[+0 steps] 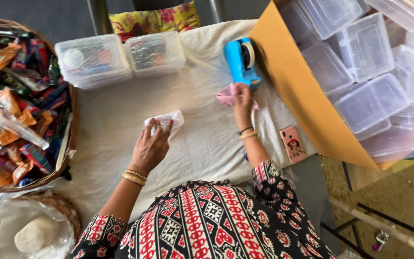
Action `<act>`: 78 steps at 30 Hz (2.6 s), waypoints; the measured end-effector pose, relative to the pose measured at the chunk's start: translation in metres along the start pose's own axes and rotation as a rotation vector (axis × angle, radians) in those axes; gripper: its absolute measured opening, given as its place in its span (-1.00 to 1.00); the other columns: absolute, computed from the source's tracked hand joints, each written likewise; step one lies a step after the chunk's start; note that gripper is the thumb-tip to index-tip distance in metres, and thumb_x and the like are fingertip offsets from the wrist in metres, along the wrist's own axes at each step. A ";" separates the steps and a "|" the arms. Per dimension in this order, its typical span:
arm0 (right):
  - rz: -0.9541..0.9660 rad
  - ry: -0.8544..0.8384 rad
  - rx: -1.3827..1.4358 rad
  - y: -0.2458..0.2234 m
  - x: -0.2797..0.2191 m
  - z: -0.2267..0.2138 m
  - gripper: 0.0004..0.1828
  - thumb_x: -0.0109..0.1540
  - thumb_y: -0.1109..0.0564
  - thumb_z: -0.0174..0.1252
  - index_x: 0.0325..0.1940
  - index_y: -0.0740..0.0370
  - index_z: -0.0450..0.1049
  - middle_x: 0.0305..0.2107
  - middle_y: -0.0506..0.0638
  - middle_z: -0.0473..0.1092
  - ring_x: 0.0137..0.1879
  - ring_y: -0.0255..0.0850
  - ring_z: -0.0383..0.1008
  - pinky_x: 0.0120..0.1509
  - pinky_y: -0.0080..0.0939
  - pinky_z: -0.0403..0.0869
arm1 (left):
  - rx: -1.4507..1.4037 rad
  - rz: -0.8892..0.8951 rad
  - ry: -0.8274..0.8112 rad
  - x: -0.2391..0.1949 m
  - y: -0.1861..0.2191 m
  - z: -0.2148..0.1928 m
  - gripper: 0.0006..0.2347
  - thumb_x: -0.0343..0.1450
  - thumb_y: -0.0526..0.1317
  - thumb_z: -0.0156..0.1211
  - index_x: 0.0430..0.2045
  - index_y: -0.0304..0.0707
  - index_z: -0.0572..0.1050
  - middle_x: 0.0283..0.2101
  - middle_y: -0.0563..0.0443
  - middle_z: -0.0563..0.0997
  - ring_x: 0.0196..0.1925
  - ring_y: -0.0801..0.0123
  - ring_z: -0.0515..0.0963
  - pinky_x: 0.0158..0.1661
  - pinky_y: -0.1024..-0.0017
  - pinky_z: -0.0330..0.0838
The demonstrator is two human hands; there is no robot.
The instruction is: Packing various small items into bubble wrap and plastic bags for shipping.
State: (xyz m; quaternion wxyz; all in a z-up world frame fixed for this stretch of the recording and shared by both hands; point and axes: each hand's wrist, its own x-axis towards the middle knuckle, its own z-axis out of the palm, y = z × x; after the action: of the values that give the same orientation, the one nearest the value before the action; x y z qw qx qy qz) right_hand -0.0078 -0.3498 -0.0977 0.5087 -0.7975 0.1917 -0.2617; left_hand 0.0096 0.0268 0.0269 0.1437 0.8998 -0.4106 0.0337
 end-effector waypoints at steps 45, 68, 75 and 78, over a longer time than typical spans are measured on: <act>0.426 0.220 0.028 0.153 0.046 -0.047 -0.91 0.39 0.18 0.09 -0.10 0.26 0.35 -0.35 -0.09 0.40 -0.33 -0.37 0.39 -0.29 -0.33 0.48 | 0.012 -0.048 -0.005 -0.002 0.006 0.009 -0.40 0.33 -0.28 0.17 0.37 -0.14 0.26 0.18 -0.24 0.43 0.34 -0.13 0.33 0.23 0.09 0.36; 0.089 -0.566 0.051 -0.181 -0.066 0.086 -0.86 0.31 0.23 0.21 -0.26 0.33 0.39 -0.54 -0.07 0.38 -0.44 -0.40 0.35 -0.35 -0.33 0.38 | -0.016 -0.033 0.059 -0.005 0.009 0.015 -0.41 0.35 -0.31 0.11 0.38 -0.20 0.25 0.17 -0.29 0.44 0.34 -0.15 0.34 0.25 0.12 0.36; 0.051 -0.553 -0.043 -0.172 -0.065 0.091 -0.80 0.20 0.28 0.29 -0.29 0.29 0.35 -0.51 -0.02 0.47 -0.41 -0.28 0.52 -0.30 -0.28 0.49 | -0.017 -0.018 0.075 -0.004 0.010 0.017 -0.40 0.35 -0.31 0.11 0.39 -0.24 0.23 0.17 -0.31 0.43 0.34 -0.16 0.34 0.25 0.11 0.37; 0.020 -0.540 -0.048 -0.178 -0.061 0.088 -0.64 0.16 0.29 0.32 -0.25 0.27 0.20 -0.59 -0.04 0.28 -0.48 -0.31 0.38 -0.34 -0.26 0.42 | -0.002 -0.016 0.077 -0.004 0.011 0.022 -0.40 0.35 -0.30 0.11 0.38 -0.23 0.23 0.17 -0.30 0.42 0.34 -0.16 0.33 0.25 0.12 0.36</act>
State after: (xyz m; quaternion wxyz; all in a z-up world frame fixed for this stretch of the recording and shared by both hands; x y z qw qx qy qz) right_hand 0.0051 -0.1794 0.0204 0.5249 -0.8483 0.0633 -0.0298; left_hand -0.0026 0.0170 0.0073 0.1607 0.9010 -0.3974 0.0666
